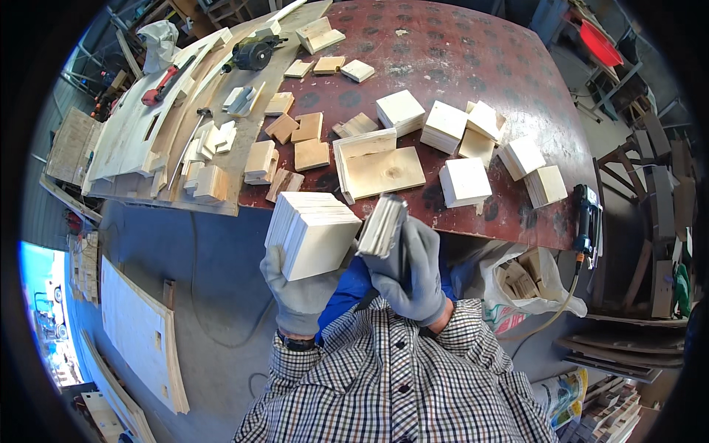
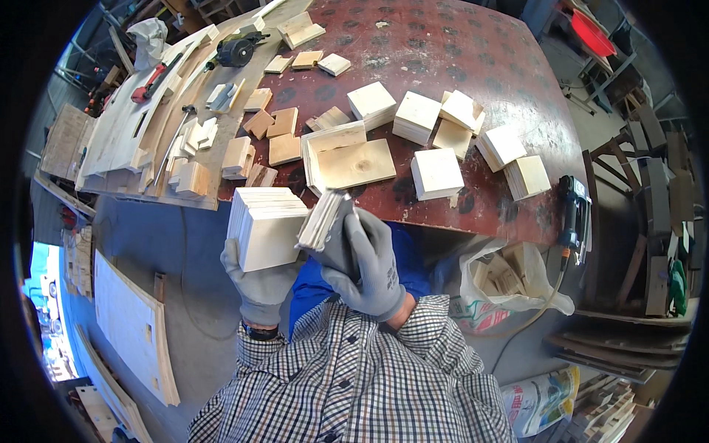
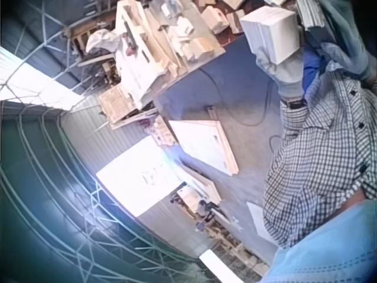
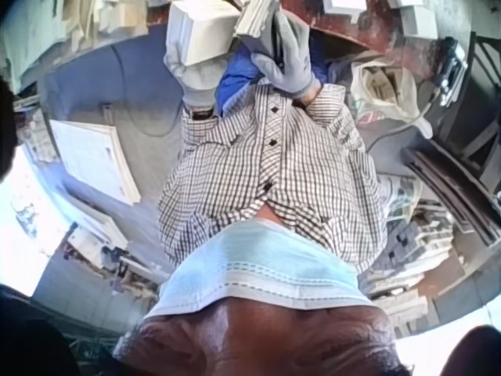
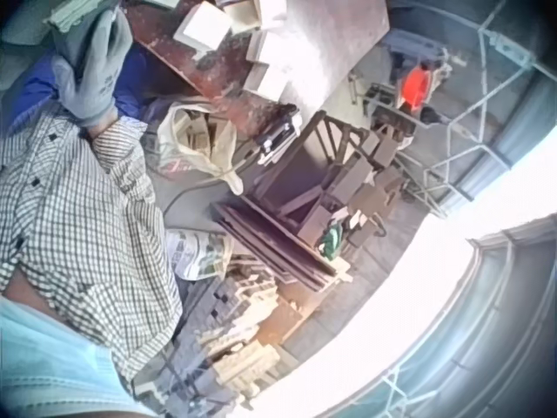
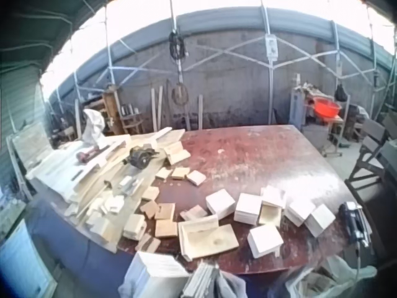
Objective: The person sands small rectangular wooden blocks with a sanding block, handling them one at a time and rotating them to smooth multiple faces. The person places finished blocks into a white bag and continues the process with additional blocks from the table.
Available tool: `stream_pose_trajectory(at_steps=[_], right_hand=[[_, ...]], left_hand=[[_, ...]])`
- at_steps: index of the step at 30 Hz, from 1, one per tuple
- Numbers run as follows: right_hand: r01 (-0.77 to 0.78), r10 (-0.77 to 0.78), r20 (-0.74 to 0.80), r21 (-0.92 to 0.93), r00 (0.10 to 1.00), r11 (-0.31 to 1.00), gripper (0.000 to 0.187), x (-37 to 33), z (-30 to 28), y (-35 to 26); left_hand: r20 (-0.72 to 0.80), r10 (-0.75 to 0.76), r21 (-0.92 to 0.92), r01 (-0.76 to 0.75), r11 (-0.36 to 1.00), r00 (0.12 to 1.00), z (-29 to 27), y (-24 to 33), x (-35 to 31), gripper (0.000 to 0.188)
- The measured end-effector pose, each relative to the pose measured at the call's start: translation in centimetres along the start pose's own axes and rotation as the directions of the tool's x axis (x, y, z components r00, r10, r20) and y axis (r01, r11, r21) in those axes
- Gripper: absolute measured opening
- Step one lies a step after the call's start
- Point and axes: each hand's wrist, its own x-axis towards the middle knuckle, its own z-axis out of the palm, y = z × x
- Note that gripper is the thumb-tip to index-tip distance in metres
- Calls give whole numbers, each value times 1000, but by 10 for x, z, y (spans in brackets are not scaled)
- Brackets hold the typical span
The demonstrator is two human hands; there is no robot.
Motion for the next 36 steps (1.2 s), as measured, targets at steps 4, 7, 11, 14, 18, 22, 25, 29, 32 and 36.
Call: stream_pose_trajectory(at_steps=[4, 7, 11, 14, 18, 22, 25, 29, 32, 36], right_hand=[[42, -45, 26, 112, 999, 993, 86, 47, -11, -24], [112, -112, 111, 10, 987, 994, 80, 52, -11, -37], [-43, 42, 25, 41, 999, 998, 74, 17, -4, 8], [-611, 590, 160, 170, 791, 773, 68, -3, -6, 25], [-488, 469, 141, 335, 872, 806, 73, 13, -29, -4], [-60, -35, 281, 323, 959, 944, 84, 37, -42, -27], [-62, -3, 233, 271, 972, 961, 80, 28, -38, -19], [-639, 554, 356, 190, 752, 746, 72, 18, -29, 13], [-630, 567, 300, 521, 767, 577, 77, 24, -48, -9], [-93, 35, 352, 149, 935, 984, 80, 54, -75, -28]], left_hand=[[32, 33, 128, -37, 991, 999, -19, -11, -8, 83], [1, 6, 87, -6, 996, 1000, -21, -11, -15, 87], [140, -24, -135, 43, 990, 990, -13, -2, -13, 102], [292, -29, -102, 61, 993, 956, -12, 9, -9, 115], [240, 49, 213, -102, 972, 970, 6, 7, -11, 137], [218, 60, 400, -145, 905, 974, 22, -1, -9, 146], [241, -12, 409, -90, 908, 970, 23, 0, -7, 144], [288, 86, 441, -212, 872, 954, 17, 2, -10, 139], [361, 208, 801, -416, 430, 909, 27, 10, -15, 138], [550, 162, 832, -519, -197, 819, 25, 15, -18, 134]])
